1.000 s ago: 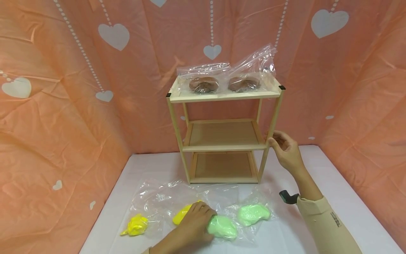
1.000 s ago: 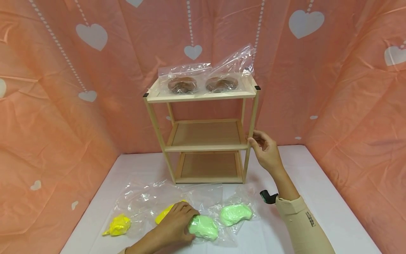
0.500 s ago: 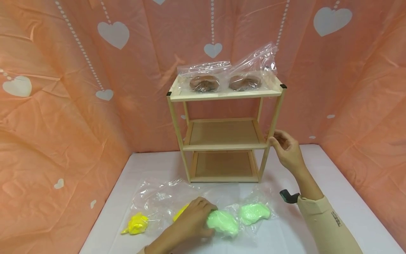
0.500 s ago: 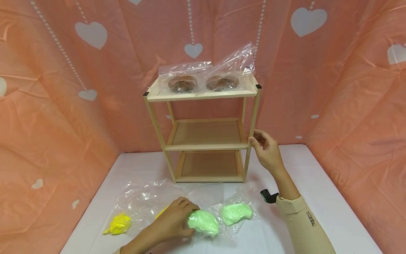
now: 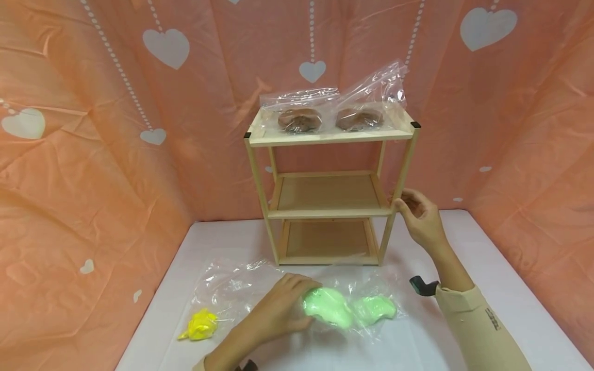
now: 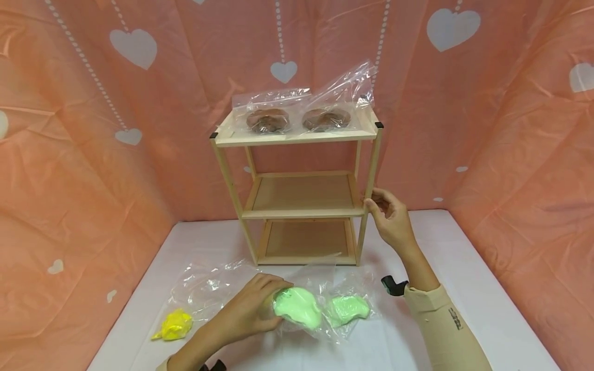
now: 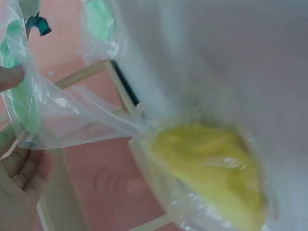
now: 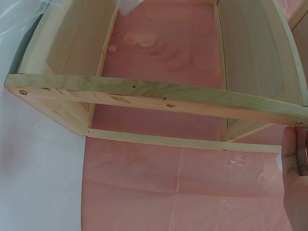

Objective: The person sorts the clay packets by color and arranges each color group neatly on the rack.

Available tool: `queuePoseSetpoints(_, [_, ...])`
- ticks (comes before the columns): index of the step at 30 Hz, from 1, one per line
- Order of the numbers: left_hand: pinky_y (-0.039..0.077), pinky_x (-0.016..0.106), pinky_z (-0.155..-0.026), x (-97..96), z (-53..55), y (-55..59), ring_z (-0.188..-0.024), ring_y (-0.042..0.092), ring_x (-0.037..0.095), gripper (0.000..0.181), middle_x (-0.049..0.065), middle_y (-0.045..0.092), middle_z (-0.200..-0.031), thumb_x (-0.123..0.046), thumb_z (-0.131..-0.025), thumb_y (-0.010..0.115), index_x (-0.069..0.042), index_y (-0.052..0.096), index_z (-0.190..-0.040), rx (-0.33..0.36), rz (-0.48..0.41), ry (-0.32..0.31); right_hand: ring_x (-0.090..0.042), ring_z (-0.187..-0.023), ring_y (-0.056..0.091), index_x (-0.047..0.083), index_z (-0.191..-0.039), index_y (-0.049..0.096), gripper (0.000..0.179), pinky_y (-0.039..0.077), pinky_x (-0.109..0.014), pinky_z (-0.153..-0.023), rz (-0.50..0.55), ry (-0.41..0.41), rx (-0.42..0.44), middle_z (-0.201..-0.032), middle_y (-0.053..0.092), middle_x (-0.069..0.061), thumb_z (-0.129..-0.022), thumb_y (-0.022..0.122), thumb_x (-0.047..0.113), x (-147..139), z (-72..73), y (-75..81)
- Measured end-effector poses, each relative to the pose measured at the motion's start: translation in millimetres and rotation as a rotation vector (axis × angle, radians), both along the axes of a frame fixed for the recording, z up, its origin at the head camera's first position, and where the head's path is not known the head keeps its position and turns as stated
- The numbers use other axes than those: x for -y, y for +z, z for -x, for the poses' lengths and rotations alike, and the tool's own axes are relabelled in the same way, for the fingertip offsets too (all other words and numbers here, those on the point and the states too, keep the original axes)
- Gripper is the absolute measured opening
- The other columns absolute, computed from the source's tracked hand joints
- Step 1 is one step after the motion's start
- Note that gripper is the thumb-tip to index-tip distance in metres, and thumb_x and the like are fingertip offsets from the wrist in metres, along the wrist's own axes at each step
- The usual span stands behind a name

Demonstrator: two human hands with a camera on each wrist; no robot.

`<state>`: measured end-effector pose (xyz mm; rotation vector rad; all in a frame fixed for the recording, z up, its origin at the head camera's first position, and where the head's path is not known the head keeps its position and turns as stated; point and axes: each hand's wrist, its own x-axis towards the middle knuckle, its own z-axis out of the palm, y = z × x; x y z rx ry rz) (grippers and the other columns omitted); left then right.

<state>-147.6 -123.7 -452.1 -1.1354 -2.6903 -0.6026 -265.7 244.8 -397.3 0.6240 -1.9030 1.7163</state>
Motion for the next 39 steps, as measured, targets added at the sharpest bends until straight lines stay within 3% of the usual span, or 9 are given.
queuePoseSetpoints(5, [0.049,0.04,-0.114,4.4,0.7,13.4,-0.133,0.054,0.015,0.071,-0.007,0.062,-0.144,-0.026,-0.084,0.09,-0.023,0.06,-0.148,-0.031,-0.069,-0.014,-0.009,-0.103,0.067,-0.024,-0.126,0.058,0.032,0.056,-0.015,-0.091,-0.015,-0.004,-0.003,-0.111,0.076,-0.006,-0.106,0.064,0.002,0.2,1.2,-0.4])
queuePoseSetpoints(12, [0.049,0.043,-0.115,7.9,5.1,26.7,-0.135,0.054,0.021,0.076,-0.003,0.061,-0.147,-0.021,-0.08,0.093,-0.019,0.06,-0.148,-0.213,-0.135,-0.082,-0.01,-0.103,0.067,-0.023,-0.125,0.059,0.034,0.056,-0.015,-0.09,-0.01,-0.002,-0.003,-0.11,0.075,-0.004,-0.106,0.066,0.005,0.7,1.5,0.2])
queuePoseSetpoints(16, [0.05,0.041,-0.112,9.8,6.4,35.8,-0.132,0.054,0.021,0.077,-0.002,0.06,-0.148,-0.017,-0.079,0.092,-0.016,0.059,-0.149,-0.269,-0.17,-0.115,-0.011,-0.102,0.067,-0.022,-0.125,0.06,0.038,0.056,-0.015,-0.09,-0.007,-0.003,0.0,-0.109,0.075,-0.005,-0.106,0.068,0.01,0.8,1.7,0.1])
queuePoseSetpoints(25, [0.049,0.039,-0.112,15.4,8.2,60.2,-0.132,0.053,0.025,0.076,0.001,0.062,-0.141,-0.014,-0.078,0.094,-0.015,0.062,-0.146,-0.32,-0.196,-0.085,-0.008,-0.101,0.067,-0.021,-0.125,0.061,0.03,0.056,-0.015,-0.089,-0.019,-0.015,0.003,-0.11,0.076,-0.005,-0.106,0.065,0.003,0.5,1.7,-1.0])
queuePoseSetpoints(28, [0.049,0.039,-0.111,16.8,11.6,68.0,-0.13,0.052,0.026,0.075,0.003,0.062,-0.14,-0.014,-0.077,0.094,-0.013,0.062,-0.146,-0.338,-0.215,-0.072,-0.008,-0.101,0.067,-0.013,-0.123,0.065,0.023,0.056,-0.015,-0.089,-0.027,-0.022,0.004,-0.109,0.076,0.001,-0.106,0.065,0.002,0.6,1.2,-0.7])
queuePoseSetpoints(33, [0.049,0.042,-0.108,14.8,22.1,82.1,-0.127,0.053,0.03,0.077,0.006,0.062,-0.141,-0.012,-0.077,0.093,-0.011,0.061,-0.147,-0.385,-0.256,-0.075,-0.007,-0.099,0.067,-0.012,-0.121,0.067,0.018,0.056,-0.014,-0.087,-0.017,-0.012,0.005,-0.107,0.076,0.011,-0.105,0.062,-0.005,0.6,0.4,0.6])
queuePoseSetpoints(37, [0.047,0.045,-0.108,9.7,32.9,94.9,-0.127,0.053,0.033,0.076,0.009,0.062,-0.143,-0.01,-0.077,0.093,-0.009,0.061,-0.147,-0.422,-0.288,-0.073,-0.007,-0.098,0.067,-0.01,-0.121,0.068,0.018,0.056,-0.014,-0.086,-0.009,-0.009,0.001,-0.107,0.077,0.008,-0.105,0.062,-0.005,0.5,0.5,0.6])
queuePoseSetpoints(39, [0.046,0.046,-0.108,7.0,38.1,100.0,-0.128,0.053,0.033,0.075,0.01,0.062,-0.143,-0.009,-0.078,0.092,-0.008,0.061,-0.146,-0.44,-0.298,-0.062,-0.008,-0.099,0.067,-0.018,-0.123,0.064,0.024,0.056,-0.014,-0.087,-0.013,-0.01,-0.003,-0.108,0.077,0.004,-0.106,0.063,-0.001,0.7,0.6,0.1])
